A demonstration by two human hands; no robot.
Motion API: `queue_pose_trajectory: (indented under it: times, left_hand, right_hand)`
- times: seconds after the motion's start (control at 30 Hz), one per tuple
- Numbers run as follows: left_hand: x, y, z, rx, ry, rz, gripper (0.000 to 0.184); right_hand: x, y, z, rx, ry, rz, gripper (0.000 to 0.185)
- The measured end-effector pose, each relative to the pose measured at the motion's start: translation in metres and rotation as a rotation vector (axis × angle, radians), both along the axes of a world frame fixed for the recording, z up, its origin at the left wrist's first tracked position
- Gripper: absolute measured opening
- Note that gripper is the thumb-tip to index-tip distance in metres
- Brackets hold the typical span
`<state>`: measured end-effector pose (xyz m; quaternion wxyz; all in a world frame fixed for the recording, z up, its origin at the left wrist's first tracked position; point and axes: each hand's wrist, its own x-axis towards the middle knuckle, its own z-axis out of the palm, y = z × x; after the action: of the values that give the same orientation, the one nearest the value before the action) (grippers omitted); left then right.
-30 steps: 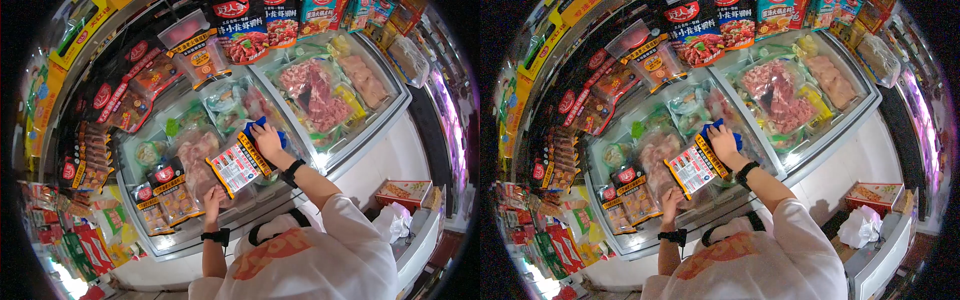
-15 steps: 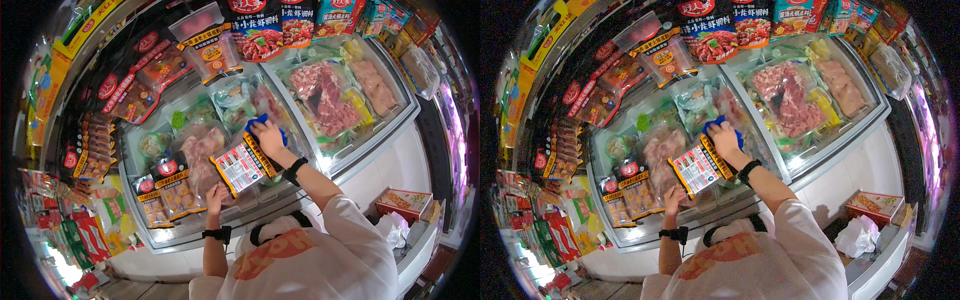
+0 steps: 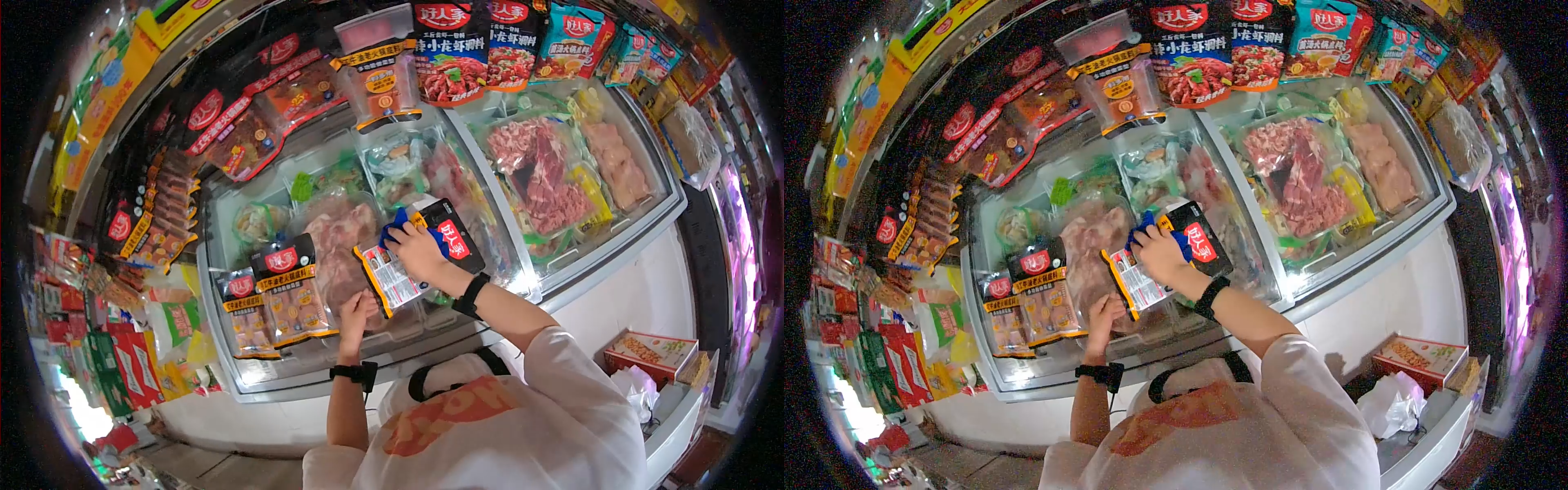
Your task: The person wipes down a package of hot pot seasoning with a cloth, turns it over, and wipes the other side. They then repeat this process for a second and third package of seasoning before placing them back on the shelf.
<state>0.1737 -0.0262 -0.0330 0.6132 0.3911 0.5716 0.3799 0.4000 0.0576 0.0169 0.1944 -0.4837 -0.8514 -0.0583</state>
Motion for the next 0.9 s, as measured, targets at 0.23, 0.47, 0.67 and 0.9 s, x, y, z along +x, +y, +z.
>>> queue_pose_trajectory:
  times: [0.23,0.47,0.67,0.9]
  left_hand:
    - [-0.006,0.003,-0.014,-0.011,-0.032,0.001,0.037]
    - [-0.007,0.007,-0.004,-0.121,-0.138,0.009,0.053]
    - [-0.003,0.005,-0.003,-0.072,-0.143,0.003,0.055]
    - [-0.005,0.005,-0.001,-0.085,-0.138,-0.009,0.058]
  right_hand:
    - [-0.002,0.035,0.016,-0.382,-0.221,-0.517,0.02]
    - [-0.072,0.017,-0.006,-0.385,0.064,-0.074,0.02]
    - [-0.059,0.019,0.015,-0.353,-0.266,-0.327,0.019]
    - [-0.072,0.012,0.002,-0.252,-0.171,-0.274,0.019]
